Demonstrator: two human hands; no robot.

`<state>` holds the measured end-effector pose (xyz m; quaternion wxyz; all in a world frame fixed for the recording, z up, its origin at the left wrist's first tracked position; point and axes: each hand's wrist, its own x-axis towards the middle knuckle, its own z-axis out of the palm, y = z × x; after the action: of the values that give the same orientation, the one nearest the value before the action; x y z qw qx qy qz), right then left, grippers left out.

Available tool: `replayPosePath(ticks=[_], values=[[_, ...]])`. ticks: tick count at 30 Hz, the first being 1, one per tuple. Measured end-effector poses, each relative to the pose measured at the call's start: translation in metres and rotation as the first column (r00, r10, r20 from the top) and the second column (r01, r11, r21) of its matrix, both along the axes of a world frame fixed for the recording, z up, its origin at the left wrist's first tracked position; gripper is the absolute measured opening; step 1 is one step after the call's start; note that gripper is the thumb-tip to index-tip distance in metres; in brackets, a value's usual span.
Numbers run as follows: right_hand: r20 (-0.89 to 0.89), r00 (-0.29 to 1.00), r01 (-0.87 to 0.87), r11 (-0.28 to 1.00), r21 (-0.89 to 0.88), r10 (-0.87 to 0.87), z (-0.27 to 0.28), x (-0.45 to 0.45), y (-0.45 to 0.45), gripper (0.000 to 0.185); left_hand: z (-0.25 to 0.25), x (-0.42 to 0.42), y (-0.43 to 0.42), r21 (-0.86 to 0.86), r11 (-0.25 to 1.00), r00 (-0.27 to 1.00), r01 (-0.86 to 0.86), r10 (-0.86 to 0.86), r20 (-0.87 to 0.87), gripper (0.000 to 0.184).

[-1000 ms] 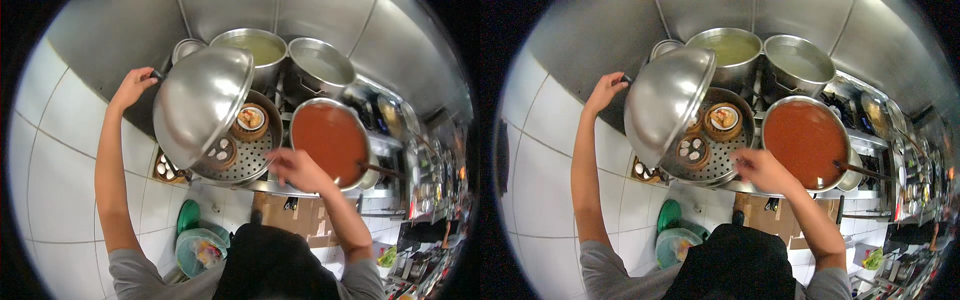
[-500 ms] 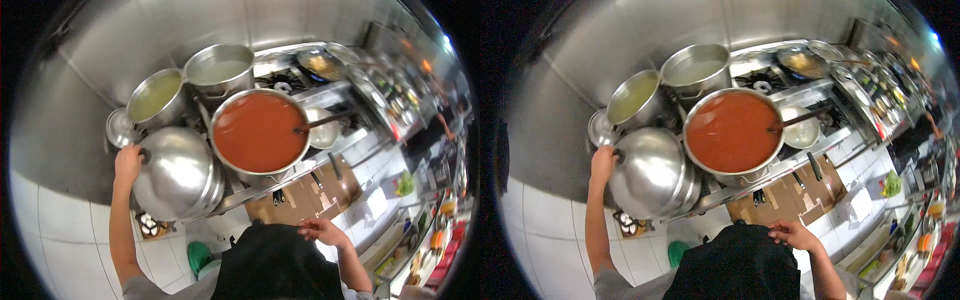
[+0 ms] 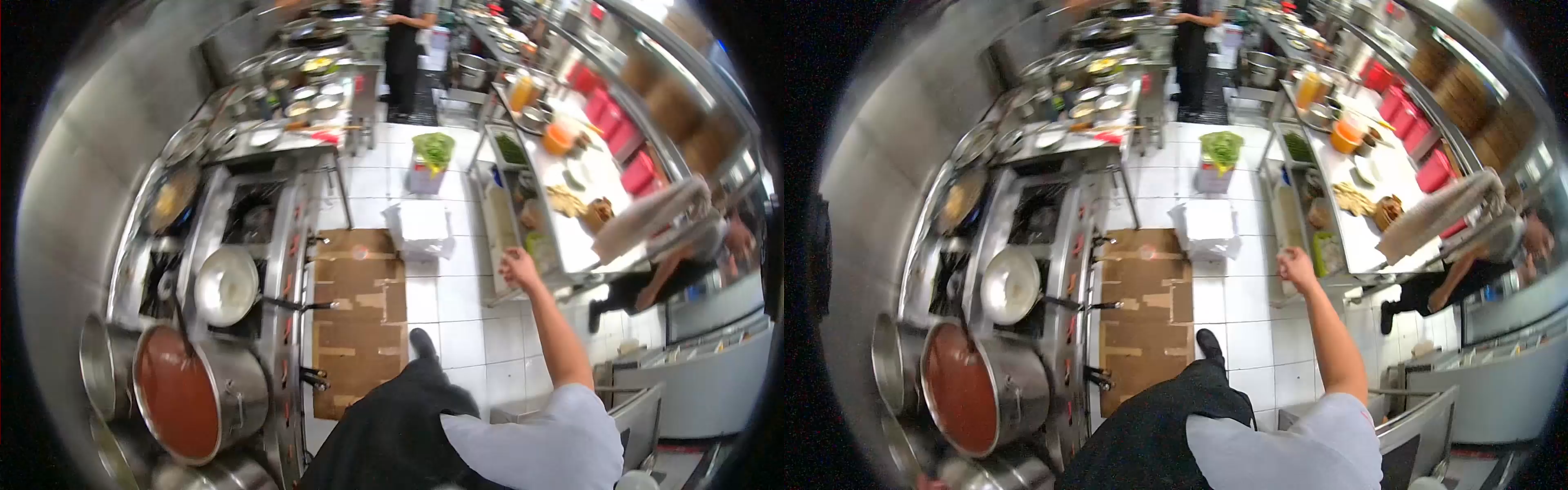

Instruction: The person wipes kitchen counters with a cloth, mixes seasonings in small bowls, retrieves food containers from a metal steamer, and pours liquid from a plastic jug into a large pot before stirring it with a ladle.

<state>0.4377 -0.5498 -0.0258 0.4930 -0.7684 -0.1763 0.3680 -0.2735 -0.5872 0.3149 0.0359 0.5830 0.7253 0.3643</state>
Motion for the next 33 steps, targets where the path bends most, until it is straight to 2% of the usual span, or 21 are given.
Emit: replayPosePath(ticks=[1,2,3,4,5,6,7,8,9,10,11,13,15,16,18,19,20,24,29,31,33], values=[[-0.01,0.987,0.163,0.987,0.014,-0.163,0.003,0.031,-0.006,0.04,-0.012,0.041,0.021,-0.038,0.947,0.946,0.32,-0.317,0.068,0.032],[0.153,0.962,0.233,0.972,-0.027,-0.226,0.002,0.059,-0.015,0.043,-0.023,0.085,0.039,-0.377,0.918,0.769,0.124,0.151,0.621,0.03],[0.2,0.925,0.328,0.945,0.006,-0.323,-0.002,0.091,-0.022,0.044,-0.059,0.108,0.052,-0.288,0.796,0.795,0.532,-0.353,0.493,0.031],[0.168,0.891,0.42,0.906,0.052,-0.422,-0.009,0.125,-0.032,0.052,-0.087,0.139,0.072,-0.451,0.685,0.799,0.573,-0.341,0.496,0.033],[0.281,0.829,0.513,0.858,-0.037,-0.484,-0.007,0.148,-0.038,0.055,-0.115,0.175,0.088,-0.54,0.566,0.768,0.623,-0.311,0.561,0.035],[0.241,0.791,0.574,0.818,0.027,-0.563,-0.022,0.18,-0.048,0.059,-0.153,0.195,0.099,-0.616,0.464,0.771,0.636,-0.398,0.497,0.034],[0.244,0.747,0.62,0.78,0.08,-0.619,-0.03,0.205,-0.055,0.066,-0.157,0.235,0.111,-0.793,0.254,0.796,0.553,-0.443,0.413,0.039],[0.304,0.714,0.647,0.761,0.058,-0.63,-0.037,0.23,-0.064,0.072,-0.207,0.244,0.114,-0.822,0.181,0.762,0.54,-0.519,0.387,0.041],[0.438,0.691,0.637,0.771,0.009,-0.576,-0.053,0.259,-0.075,0.077,-0.251,0.24,0.115,-0.788,0.146,0.631,0.598,-0.692,0.351,0.041],[0.37,0.729,0.64,0.765,-0.071,-0.576,-0.011,0.247,-0.07,0.077,-0.261,0.251,0.117,-0.819,0.008,0.653,0.574,-0.608,0.452,0.041],[0.469,0.671,0.659,0.752,-0.023,-0.574,-0.041,0.281,-0.08,0.077,-0.277,0.253,0.117,-0.829,0.001,0.655,0.559,-0.613,0.441,0.041],[0.551,0.611,0.674,0.738,0.012,-0.568,-0.074,0.329,-0.086,0.077,-0.306,0.241,0.113,-0.934,-0.099,0.737,0.344,-0.588,0.333,0.042],[0.616,0.506,0.761,0.648,0.01,-0.604,-0.06,0.336,-0.089,0.072,-0.304,0.232,0.109,-0.97,-0.113,0.818,0.217,-0.521,0.243,0.043],[0.608,0.521,0.76,0.65,-0.013,-0.598,-0.043,0.326,-0.087,0.072,-0.303,0.225,0.105,-0.986,-0.125,0.88,0.107,-0.45,0.153,0.045],[0.624,0.602,0.768,0.575,-0.282,-0.498,-0.001,0.306,-0.074,0.069,-0.372,0.124,0.078,-0.983,-0.114,0.984,0.141,-0.097,0.152,0.042],[0.618,0.61,0.763,0.578,-0.289,-0.496,0.004,0.303,-0.073,0.069,-0.403,0.077,0.066,-0.985,-0.089,0.987,0.144,0.082,0.137,0.04],[0.628,0.604,0.769,0.565,-0.299,-0.491,0.008,0.302,-0.071,0.068,-0.392,0.08,0.066,-0.99,-0.077,0.988,0.116,0.11,0.107,0.04],[0.718,0.551,0.773,0.584,-0.248,-0.425,-0.009,0.31,-0.081,0.057,-0.365,0.116,0.072,-0.995,-0.067,0.997,0.078,0.026,0.077,0.038],[0.732,0.544,0.749,0.632,-0.202,-0.41,-0.001,0.285,-0.085,0.044,-0.35,0.178,0.083,-0.983,-0.009,0.98,0.186,-0.074,0.186,0.036],[0.746,0.522,0.722,0.68,-0.127,-0.414,-0.009,0.273,-0.09,0.043,-0.333,0.216,0.093,-0.965,0.045,0.958,0.258,-0.139,0.25,0.036],[0.719,0.502,0.606,0.789,0.103,-0.48,-0.047,0.275,-0.111,0.042,-0.306,0.255,0.105,-0.928,0.127,0.925,0.35,-0.206,0.321,0.033]])
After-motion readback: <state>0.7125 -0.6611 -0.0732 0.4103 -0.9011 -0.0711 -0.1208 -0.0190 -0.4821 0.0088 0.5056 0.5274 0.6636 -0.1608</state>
